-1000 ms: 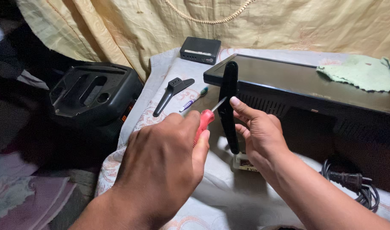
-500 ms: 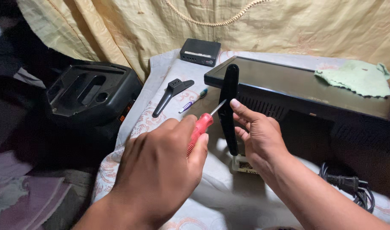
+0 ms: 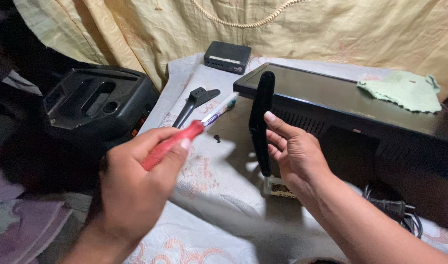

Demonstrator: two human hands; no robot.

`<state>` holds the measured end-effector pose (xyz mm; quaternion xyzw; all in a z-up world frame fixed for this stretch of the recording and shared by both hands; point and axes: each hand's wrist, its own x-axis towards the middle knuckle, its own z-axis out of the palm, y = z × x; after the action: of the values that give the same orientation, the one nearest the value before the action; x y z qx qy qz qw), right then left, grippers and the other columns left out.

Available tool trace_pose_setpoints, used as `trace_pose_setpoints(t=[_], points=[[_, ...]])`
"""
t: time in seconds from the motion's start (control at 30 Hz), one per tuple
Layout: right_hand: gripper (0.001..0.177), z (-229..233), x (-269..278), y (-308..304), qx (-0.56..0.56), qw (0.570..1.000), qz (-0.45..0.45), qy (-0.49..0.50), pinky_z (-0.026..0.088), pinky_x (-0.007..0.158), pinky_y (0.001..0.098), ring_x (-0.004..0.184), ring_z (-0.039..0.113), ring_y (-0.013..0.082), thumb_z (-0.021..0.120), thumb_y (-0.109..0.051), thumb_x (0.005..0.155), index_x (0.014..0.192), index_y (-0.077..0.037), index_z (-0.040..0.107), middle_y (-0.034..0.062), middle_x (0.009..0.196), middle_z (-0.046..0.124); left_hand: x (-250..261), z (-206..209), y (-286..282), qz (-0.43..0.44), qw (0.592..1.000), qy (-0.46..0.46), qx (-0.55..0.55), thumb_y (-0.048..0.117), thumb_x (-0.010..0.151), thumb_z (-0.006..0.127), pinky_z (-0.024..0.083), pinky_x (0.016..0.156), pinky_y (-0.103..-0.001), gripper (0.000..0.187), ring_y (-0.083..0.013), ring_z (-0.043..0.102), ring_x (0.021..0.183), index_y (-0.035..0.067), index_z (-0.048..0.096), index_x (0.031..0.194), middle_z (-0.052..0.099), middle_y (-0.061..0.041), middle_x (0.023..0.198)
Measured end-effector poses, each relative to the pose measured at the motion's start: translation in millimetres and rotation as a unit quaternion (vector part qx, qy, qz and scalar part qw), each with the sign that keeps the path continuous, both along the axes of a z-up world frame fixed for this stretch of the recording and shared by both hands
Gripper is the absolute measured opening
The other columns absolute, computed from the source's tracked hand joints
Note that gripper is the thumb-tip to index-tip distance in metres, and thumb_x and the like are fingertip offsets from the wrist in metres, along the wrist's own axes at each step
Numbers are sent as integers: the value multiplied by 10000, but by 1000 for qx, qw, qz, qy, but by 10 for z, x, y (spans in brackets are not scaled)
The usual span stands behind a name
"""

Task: The person attaches two plastic stand feet to the back of a small flat-screen TV using a screwdriver and screws. After securing both feet, the person wipes the TV screen with a cloth and sets the TV upright on the table.

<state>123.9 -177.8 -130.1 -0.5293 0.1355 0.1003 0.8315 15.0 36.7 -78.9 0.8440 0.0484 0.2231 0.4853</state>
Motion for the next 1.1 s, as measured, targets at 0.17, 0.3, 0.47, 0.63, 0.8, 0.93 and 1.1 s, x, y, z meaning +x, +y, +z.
trace_pose_setpoints(t=[0.17,0.3,0.47,0.63,0.8,0.93,1.1], points=[[271,-33,25,-10,8,1000,4,-18,510,815,289,898,654,120,803,-235,832,1015,-65,697,40,957,699,183,-200,175,88,985,142,40,313,904,677,516,596,-365,311,-205,668,615,75,760,1086,702,-140,703],[337,-48,38,-13,11,999,7,-31,499,824,312,910,648,116,806,-282,803,1054,-89,691,24,1030,702,325,-536,330,78,982,132,112,281,900,613,540,718,-437,329,-353,716,789,48,722,1106,721,-213,837],[362,-6,57,-15,49,998,-37,4,470,765,333,849,613,163,687,-438,859,1085,-155,669,39,1010,687,512,-982,469,41,975,53,214,217,901,607,492,865,-521,272,-453,648,949,-8,682,1035,697,-255,967],[386,-74,70,-47,78,996,-45,21,481,728,342,831,651,201,620,-445,902,1046,-89,661,78,908,709,572,-999,421,50,952,86,291,244,858,650,477,893,-532,264,-428,628,975,19,694,989,711,-220,987],[394,-328,60,-58,118,991,-59,35,502,726,362,821,649,219,668,-424,908,1035,-52,653,88,854,673,617,-911,376,48,936,138,321,270,876,658,475,909,-527,264,-404,618,1043,47,710,1009,708,-205,1018],[392,-339,123,-102,126,990,-50,45,517,754,362,840,654,244,680,-428,944,925,-59,547,138,862,670,639,-915,359,42,938,107,328,251,847,664,465,922,-521,332,-398,603,1056,68,705,1121,686,-206,1046],[354,-251,95,-21,106,991,-61,55,518,763,352,862,665,232,663,-387,919,1030,-51,660,123,917,712,619,-968,365,42,933,119,338,248,844,666,445,951,-516,340,-375,580,1112,84,707,1139,663,-182,1086]])
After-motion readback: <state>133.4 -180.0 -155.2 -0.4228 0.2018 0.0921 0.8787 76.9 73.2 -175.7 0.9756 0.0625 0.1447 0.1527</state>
